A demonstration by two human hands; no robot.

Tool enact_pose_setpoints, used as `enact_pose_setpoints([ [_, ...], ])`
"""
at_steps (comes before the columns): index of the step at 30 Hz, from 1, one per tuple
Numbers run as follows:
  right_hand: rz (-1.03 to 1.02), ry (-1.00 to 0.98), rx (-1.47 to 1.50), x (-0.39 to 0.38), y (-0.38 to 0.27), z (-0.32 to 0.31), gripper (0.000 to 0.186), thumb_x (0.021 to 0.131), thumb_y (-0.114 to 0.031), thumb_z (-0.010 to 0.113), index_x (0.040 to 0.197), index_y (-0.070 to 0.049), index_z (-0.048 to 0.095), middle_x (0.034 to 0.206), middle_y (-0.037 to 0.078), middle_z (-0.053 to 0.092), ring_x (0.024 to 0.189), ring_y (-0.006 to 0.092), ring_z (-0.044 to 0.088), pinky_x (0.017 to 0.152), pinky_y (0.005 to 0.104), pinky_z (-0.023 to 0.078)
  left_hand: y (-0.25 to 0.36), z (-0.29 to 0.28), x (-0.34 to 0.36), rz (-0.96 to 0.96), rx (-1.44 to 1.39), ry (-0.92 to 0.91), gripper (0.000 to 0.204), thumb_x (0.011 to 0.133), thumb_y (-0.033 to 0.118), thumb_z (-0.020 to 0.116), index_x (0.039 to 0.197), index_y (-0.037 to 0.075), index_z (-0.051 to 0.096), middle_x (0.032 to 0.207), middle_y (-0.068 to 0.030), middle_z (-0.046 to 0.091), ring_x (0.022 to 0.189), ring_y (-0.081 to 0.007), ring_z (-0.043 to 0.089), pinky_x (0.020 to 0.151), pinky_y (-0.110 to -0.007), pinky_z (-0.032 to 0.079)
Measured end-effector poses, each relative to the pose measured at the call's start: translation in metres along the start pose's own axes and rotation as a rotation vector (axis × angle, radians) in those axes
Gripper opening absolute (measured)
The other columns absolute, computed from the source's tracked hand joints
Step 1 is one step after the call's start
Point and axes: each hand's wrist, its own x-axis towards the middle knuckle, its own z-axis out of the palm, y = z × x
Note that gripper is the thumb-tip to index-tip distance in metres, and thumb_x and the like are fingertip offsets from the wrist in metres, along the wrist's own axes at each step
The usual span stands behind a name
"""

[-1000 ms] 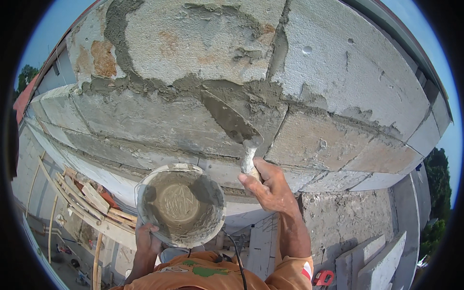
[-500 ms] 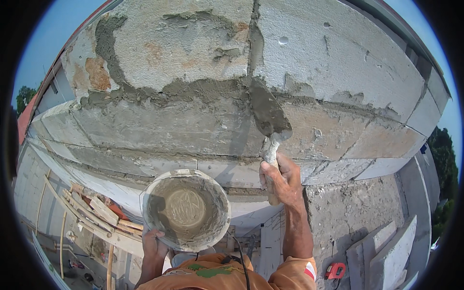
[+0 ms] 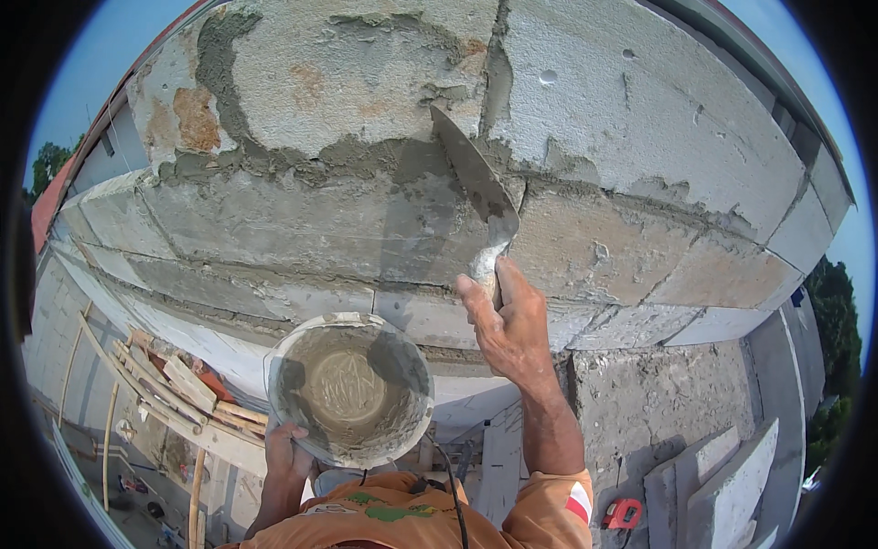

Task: The person applies mortar to a lightweight concrete block and positions it onto the top layer of a wall. They use a trowel to spread mortar, tap the block into place with a hammer, and use the trowel to fill gaps between blocks.

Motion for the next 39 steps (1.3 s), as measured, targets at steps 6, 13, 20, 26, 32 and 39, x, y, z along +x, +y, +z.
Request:
enact_pose_setpoints([
  [6,0.22,0.107,0.288,-0.014,0.009,-0.016,0.033,0.096,-0.03,0.065,0.104,0.001,0.065,0.068,0.003,0.057,0.057,0.0117,0.055,0.05,0.0278,0.042,0.008,0.022,-0.009,-0.009,-0.012,0.061,0.071,0.073,-0.013,0.044,0.141,0.006,0.046,0.122,-0.0132,0.059,0.11,-0.0299,0.062,0.095,-0.044,0.053],
  [13,-0.005,0.208,-0.222,-0.03,0.029,-0.003,0.024,0.097,-0.022,0.064,0.092,0.001,0.059,0.068,0.003,0.052,0.056,0.0115,0.047,0.051,0.0287,0.038,-0.002,-0.005,0.005,-0.034,-0.045,0.068,0.074,0.072,-0.015,0.044,0.143,0.005,0.044,0.126,-0.0142,0.057,0.111,-0.03,0.061,0.095,-0.045,0.053],
  [20,-0.338,-0.328,-0.419,0.022,-0.04,0.037,0.027,0.094,-0.019,0.07,0.094,0.004,0.055,0.066,0.011,0.048,0.054,0.0204,0.047,0.049,0.0374,0.039,0.001,-0.011,-0.001,0.024,-0.047,0.061,0.072,0.071,-0.016,0.045,0.14,0.005,0.047,0.121,-0.0134,0.059,0.106,-0.0279,0.063,0.092,-0.042,0.055],
  [26,0.143,-0.578,-0.343,0.085,-0.087,0.015,0.034,0.096,-0.031,0.065,0.083,0.0,0.059,0.061,0.006,0.055,0.055,0.013,0.052,0.052,0.0339,0.042,0.0,-0.008,0.006,-0.013,-0.111,0.085,0.07,0.069,-0.016,0.047,0.136,0.002,0.052,0.116,-0.0101,0.062,0.103,-0.0229,0.062,0.089,-0.033,0.053],
  [32,0.303,-0.457,-0.156,0.091,-0.095,-0.012,0.029,0.086,-0.03,0.07,0.079,-0.004,0.06,0.064,0.003,0.057,0.055,0.011,0.053,0.05,0.0284,0.041,0.002,0.002,0.011,-0.071,-0.127,0.073,0.071,0.07,-0.008,0.049,0.14,0.004,0.048,0.122,-0.0147,0.06,0.109,-0.031,0.062,0.097,-0.045,0.052],
  [39,-0.006,-0.49,-0.523,0.061,-0.086,-0.003,0.035,0.092,-0.035,0.065,0.084,-0.002,0.058,0.063,0.001,0.055,0.054,0.0102,0.05,0.049,0.0292,0.039,0.001,-0.015,0.018,-0.128,-0.219,0.062,0.071,0.068,-0.015,0.048,0.136,0.006,0.053,0.119,-0.0118,0.06,0.107,-0.0284,0.061,0.093,-0.043,0.052],
])
